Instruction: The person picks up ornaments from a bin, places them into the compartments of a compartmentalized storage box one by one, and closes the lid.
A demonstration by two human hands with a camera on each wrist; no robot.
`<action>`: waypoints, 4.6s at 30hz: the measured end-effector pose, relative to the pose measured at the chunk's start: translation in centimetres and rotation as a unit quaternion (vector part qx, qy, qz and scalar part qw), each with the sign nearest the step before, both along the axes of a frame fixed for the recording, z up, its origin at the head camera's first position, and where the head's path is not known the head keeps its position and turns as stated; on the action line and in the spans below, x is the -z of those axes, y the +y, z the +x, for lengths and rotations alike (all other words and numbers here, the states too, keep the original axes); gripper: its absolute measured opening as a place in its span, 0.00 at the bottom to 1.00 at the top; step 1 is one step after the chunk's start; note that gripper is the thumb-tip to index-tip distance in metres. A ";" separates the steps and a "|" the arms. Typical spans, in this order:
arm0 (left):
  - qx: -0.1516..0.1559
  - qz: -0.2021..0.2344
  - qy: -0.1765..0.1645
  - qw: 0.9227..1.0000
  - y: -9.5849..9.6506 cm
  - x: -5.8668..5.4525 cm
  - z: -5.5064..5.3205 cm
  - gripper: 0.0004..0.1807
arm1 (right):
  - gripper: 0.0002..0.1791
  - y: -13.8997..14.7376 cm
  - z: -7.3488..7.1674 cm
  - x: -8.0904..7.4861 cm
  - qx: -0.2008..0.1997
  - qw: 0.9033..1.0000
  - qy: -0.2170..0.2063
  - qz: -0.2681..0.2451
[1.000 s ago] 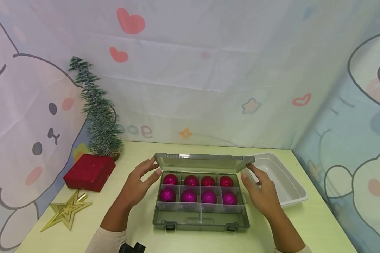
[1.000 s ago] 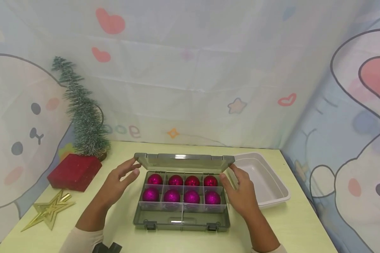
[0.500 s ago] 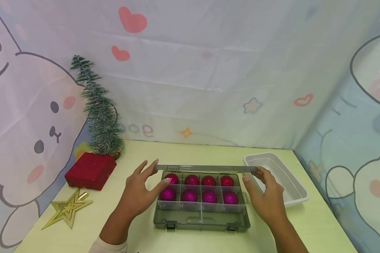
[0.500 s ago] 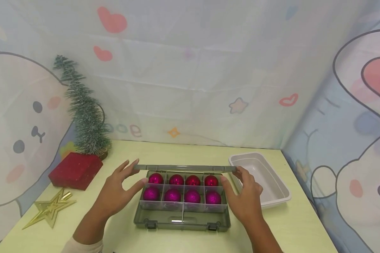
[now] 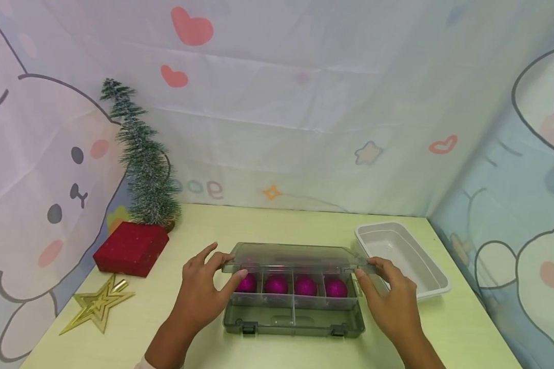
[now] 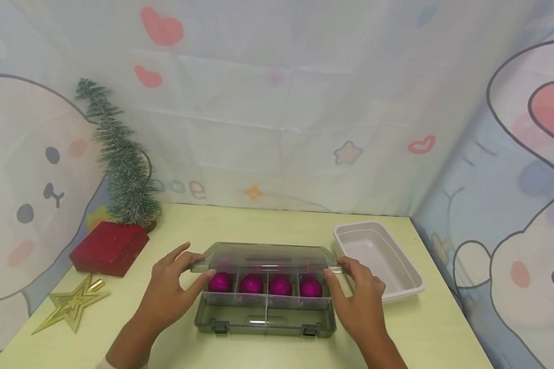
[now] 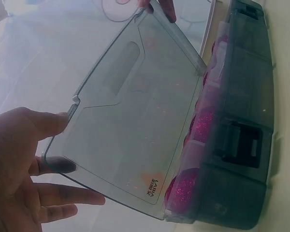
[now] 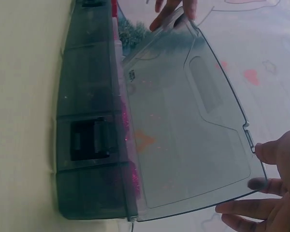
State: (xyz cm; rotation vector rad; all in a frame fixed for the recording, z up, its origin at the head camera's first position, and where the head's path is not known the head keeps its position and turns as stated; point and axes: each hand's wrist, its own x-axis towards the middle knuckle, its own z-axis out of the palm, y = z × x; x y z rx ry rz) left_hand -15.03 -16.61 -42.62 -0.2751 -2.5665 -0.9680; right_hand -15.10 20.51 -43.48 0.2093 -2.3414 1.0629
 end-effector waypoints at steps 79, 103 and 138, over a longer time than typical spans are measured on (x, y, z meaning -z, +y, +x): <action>0.120 0.037 0.004 0.992 -1.0 9.6 0.7 0.17 | 0.20 3.4 0.5 10.2 -0.254 0.966 0.007 -0.038; 0.138 0.005 0.046 0.989 -1.2 10.9 -0.1 0.35 | 0.34 2.0 -0.2 11.9 -0.258 0.963 0.077 0.012; 0.162 -0.016 0.042 0.986 -2.0 10.8 -0.3 0.26 | 0.36 1.2 -0.1 12.6 -0.210 0.973 0.065 0.065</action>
